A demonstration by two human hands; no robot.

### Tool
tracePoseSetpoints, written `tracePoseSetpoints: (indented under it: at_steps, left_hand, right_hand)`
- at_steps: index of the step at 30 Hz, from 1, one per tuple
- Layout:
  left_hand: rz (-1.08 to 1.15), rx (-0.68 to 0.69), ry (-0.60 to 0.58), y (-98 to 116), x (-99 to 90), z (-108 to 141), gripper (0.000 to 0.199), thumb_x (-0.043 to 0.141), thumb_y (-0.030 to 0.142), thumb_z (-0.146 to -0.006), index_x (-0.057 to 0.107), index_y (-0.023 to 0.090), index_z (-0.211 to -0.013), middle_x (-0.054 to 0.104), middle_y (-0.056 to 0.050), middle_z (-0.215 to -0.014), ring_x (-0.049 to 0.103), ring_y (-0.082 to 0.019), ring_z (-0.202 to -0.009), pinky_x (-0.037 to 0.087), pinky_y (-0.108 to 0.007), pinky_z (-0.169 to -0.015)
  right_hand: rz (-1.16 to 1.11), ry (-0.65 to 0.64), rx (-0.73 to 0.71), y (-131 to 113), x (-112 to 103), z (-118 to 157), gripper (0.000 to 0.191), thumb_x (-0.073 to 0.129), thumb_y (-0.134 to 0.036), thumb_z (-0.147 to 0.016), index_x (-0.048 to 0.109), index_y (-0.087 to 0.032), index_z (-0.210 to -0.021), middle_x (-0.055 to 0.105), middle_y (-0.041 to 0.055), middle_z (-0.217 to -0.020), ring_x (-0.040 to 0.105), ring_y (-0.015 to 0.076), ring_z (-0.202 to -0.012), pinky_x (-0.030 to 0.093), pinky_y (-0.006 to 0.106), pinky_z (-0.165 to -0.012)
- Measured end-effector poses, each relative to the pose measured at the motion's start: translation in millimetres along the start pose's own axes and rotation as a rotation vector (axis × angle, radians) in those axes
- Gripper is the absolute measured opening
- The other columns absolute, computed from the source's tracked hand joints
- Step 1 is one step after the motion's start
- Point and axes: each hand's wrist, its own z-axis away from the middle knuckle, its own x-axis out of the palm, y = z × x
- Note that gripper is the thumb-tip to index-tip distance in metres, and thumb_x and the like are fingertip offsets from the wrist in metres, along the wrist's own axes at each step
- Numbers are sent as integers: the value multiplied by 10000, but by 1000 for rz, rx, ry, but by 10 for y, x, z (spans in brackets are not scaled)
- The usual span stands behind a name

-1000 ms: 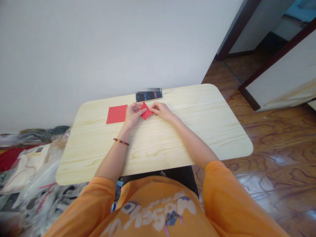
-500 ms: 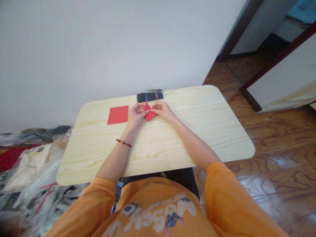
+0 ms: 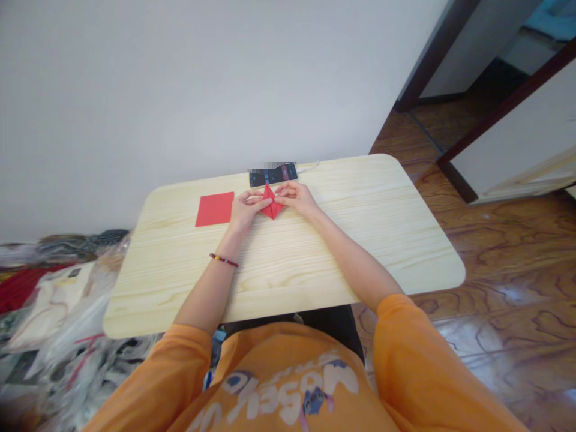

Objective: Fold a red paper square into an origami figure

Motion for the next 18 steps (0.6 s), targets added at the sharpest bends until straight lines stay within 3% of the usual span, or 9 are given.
tracePoseSetpoints:
  at_steps: [6,13,18]
  left_hand:
    - [30,-5,18,9,11,7,500,909,319,-357,584,164,-703,667,16,-583,627,-116,-546,492,-241,-601]
    - [26,-8,6,-30,26,-1,475,897,358,-403,561,172,-682,633,48,-545,598,-92,-506,470,-216,-568]
    - [-35,-28,-59,-26,10,10,512,887,351,-460,652,159,-872,714,-20,-669,670,-153,-611,512,-259,-622]
  right_hand:
    - [-2,-15,33,-21,15,4,468,863,-360,-468,627,-178,-829,693,3,-717,647,150,-685,515,312,-738]
    - [-31,5,35,-17,21,7,451,849,-348,-475,592,-190,-811,679,-22,-673,638,140,-650,511,298,-709]
    - [-23,-28,31,-7,-13,-1,436,842,-311,-490,582,-186,-817,661,-38,-620,624,123,-603,491,263,-663]
